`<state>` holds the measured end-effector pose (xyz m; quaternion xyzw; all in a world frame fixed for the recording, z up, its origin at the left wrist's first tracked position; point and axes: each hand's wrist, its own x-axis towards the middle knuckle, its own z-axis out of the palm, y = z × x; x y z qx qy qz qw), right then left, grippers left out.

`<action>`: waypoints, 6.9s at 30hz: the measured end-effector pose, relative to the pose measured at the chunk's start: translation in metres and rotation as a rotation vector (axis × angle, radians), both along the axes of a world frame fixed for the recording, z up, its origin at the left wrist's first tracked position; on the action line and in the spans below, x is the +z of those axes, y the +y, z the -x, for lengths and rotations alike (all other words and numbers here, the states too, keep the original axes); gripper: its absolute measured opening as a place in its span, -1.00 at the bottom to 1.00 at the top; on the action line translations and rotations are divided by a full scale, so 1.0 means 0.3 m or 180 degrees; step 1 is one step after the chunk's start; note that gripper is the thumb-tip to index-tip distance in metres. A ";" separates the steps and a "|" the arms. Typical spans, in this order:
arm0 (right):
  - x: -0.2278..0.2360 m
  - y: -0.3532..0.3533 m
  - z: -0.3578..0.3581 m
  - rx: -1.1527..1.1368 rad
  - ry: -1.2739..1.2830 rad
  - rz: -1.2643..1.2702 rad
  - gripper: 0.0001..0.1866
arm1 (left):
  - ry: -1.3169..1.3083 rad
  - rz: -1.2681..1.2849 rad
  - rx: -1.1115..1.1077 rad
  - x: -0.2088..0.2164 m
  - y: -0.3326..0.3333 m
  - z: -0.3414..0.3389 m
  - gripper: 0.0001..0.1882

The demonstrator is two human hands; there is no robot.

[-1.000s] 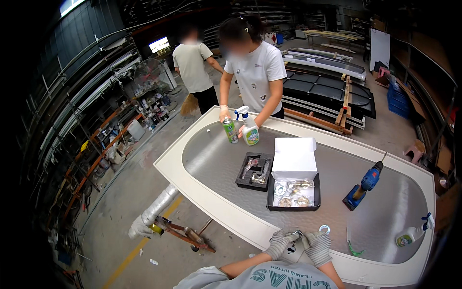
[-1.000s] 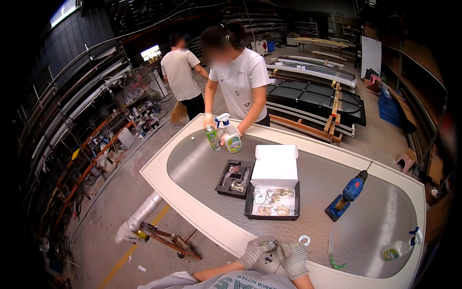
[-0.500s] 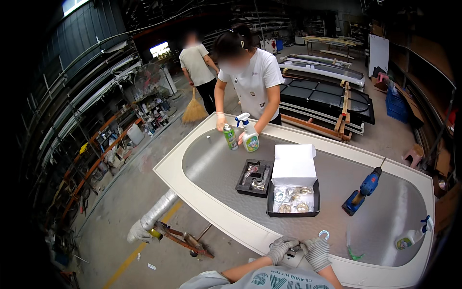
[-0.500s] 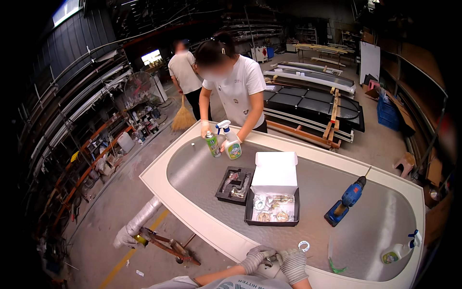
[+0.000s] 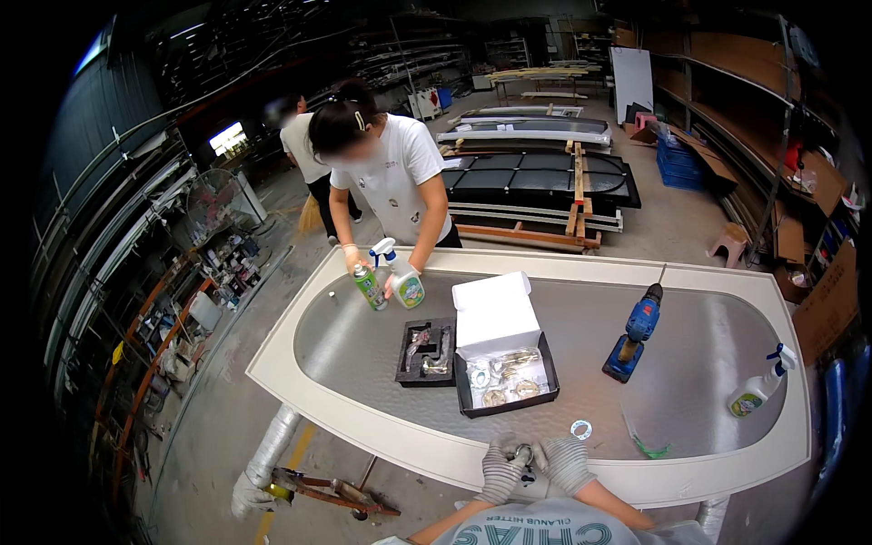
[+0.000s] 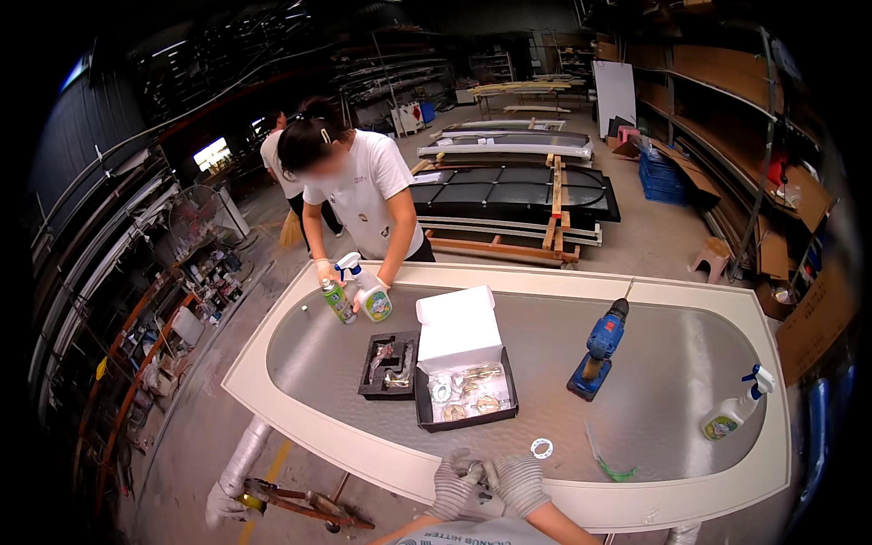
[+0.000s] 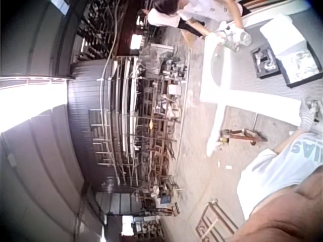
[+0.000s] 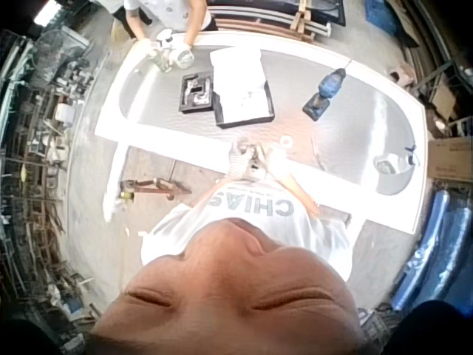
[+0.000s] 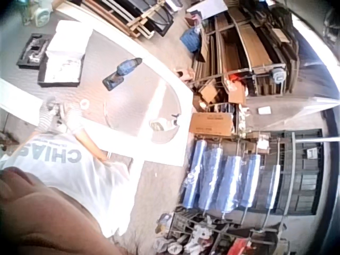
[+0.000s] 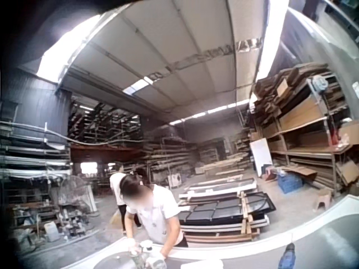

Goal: The person assembles a metal escutcheon plate with a screw and installs it into a pre-drilled hole on a white cabinet door. They use a cordless drill to secure the hardware in place.

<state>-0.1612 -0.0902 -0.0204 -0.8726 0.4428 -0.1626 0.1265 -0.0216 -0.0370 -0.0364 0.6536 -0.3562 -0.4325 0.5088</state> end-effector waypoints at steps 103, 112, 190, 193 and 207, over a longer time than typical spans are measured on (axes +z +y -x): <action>0.000 0.012 0.067 0.0757 -0.0503 -0.0183 -0.87 | -0.0243 -0.0473 -0.1328 -0.007 -0.026 -0.060 -0.78; 0.027 0.023 0.074 0.0034 -0.1034 -0.0082 -0.81 | 0.0270 -0.0029 -0.1304 0.087 0.000 -0.020 -0.71; -0.061 0.123 0.021 -0.0845 -0.2209 -0.1542 -0.66 | -0.1545 0.0759 -0.1507 0.059 0.016 0.019 -0.76; -0.083 0.105 0.013 -0.0861 -0.2782 -0.2363 -0.63 | -0.1413 0.0605 -0.1541 0.059 0.018 0.012 -0.77; 0.100 0.136 -0.023 -0.0042 -0.0035 -0.0160 -0.72 | 0.0619 0.0182 -0.0117 -0.028 0.003 -0.013 -0.64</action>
